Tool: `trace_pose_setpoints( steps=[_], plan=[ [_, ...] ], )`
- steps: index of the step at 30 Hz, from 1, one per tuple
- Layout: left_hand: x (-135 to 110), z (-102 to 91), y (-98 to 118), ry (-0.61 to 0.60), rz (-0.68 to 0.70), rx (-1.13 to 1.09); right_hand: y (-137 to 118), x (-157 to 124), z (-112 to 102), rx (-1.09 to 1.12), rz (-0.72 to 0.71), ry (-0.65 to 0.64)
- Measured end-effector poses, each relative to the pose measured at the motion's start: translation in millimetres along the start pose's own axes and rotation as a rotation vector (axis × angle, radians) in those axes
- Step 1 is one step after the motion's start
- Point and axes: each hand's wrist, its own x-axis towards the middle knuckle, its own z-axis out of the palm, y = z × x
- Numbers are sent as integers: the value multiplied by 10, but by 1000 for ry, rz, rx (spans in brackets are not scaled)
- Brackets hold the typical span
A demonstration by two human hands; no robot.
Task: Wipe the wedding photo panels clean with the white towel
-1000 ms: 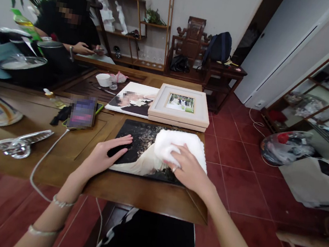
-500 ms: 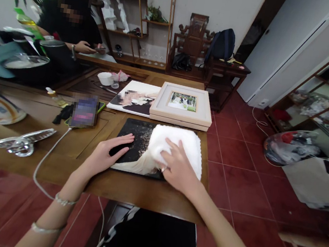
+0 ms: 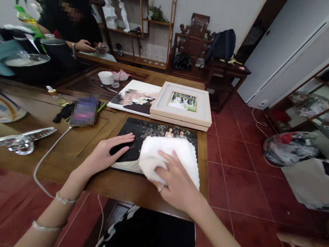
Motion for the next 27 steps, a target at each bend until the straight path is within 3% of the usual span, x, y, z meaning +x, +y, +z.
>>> trace_pose_setpoints(
  steps=[6, 10, 15, 22, 27],
  plan=[
    [0, 0, -6, 6, 4, -4, 380, 465, -32, -90, 54, 90],
    [-3, 1, -1, 7, 0, -6, 450, 580, -8, -136, 83, 122],
    [0, 3, 7, 5, 5, -10, 188, 333, 28, -127, 71, 89],
    [-1, 12, -8, -4, -1, -12, -363, -180, 11, -28, 23, -122],
    [0, 16, -14, -7, -1, -11, -432, -268, -28, 36, 7, -192]
  ],
)
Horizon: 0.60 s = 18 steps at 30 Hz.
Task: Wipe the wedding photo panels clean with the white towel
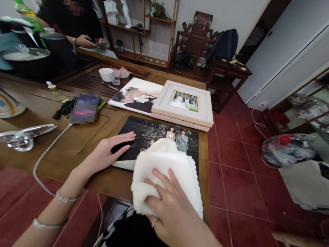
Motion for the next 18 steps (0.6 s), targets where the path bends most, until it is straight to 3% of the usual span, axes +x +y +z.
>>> trace_pose_setpoints(
  steps=[4, 12, 18],
  plan=[
    [1, -4, 21, -6, -5, 2, 148, 165, -32, -8, -23, 64],
    [-6, -2, 20, 4, -18, 3, 660, 786, -170, -123, 39, 225],
    [-5, -3, 20, 5, -16, 1, 816, 1007, -218, -198, 78, 235]
  ],
)
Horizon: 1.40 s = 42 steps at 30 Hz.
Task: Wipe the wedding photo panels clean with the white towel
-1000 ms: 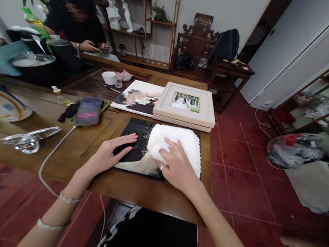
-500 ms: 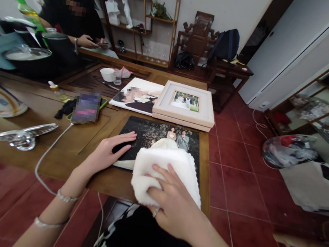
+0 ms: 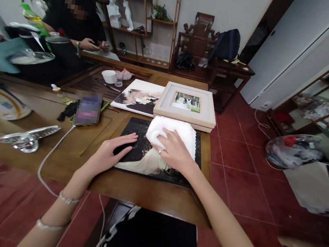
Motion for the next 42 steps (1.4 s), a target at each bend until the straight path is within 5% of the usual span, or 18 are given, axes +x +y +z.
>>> trace_pose_setpoints(
  steps=[5, 15, 20, 26, 33, 42],
  plan=[
    [-5, 0, -6, 5, 7, -6, -228, -272, 25, 21, -38, 10],
    [2, 8, -24, -9, 16, -1, -820, -948, -22, 119, -141, -232],
    [-1, 1, -24, -16, 17, -2, -658, -791, -6, 135, -122, -161],
    [-1, 6, -28, 3, 8, -2, -348, -291, 64, 66, -54, -28],
    [4, 2, -20, 10, 12, -14, -156, 233, 157, -15, 34, -14],
    [6, 3, -6, -4, 13, -16, -449, -214, 101, 66, -1, -45]
  ],
)
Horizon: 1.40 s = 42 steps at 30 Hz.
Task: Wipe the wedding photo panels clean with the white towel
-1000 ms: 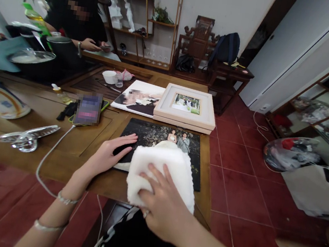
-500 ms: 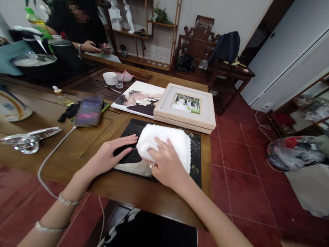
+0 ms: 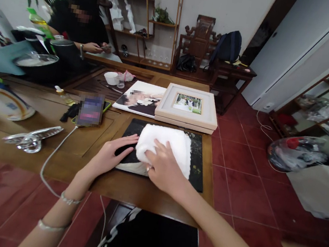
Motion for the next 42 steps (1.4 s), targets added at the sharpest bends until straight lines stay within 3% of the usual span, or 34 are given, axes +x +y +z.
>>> trace_pose_setpoints(
  steps=[7, 11, 16, 21, 24, 28, 32, 37, 42],
  plan=[
    [-3, 4, -20, -12, 6, 1, -439, -575, 115, 35, -50, -75],
    [-4, 2, -24, -7, 6, 7, -522, -707, 177, 31, -70, -78],
    [-12, 1, -10, -8, -1, -1, -274, -560, 70, -14, -28, -2],
    [-8, -2, -4, -1, -8, -6, 125, -162, -45, -123, 120, 61],
    [-23, -17, 16, -22, -25, 1, 232, 97, -52, -138, 115, 42],
    [-56, -55, 77, 3, -31, -73, 130, 296, 13, -112, 27, -5],
    [-70, -76, 114, 64, 29, -182, -114, 289, 104, -71, -109, -24],
    [-80, -57, 74, 82, 15, -209, -337, 121, 121, -33, -309, -116],
    [-91, -39, 45, 64, 24, -157, -388, -199, 28, 47, -370, -239]
  ],
)
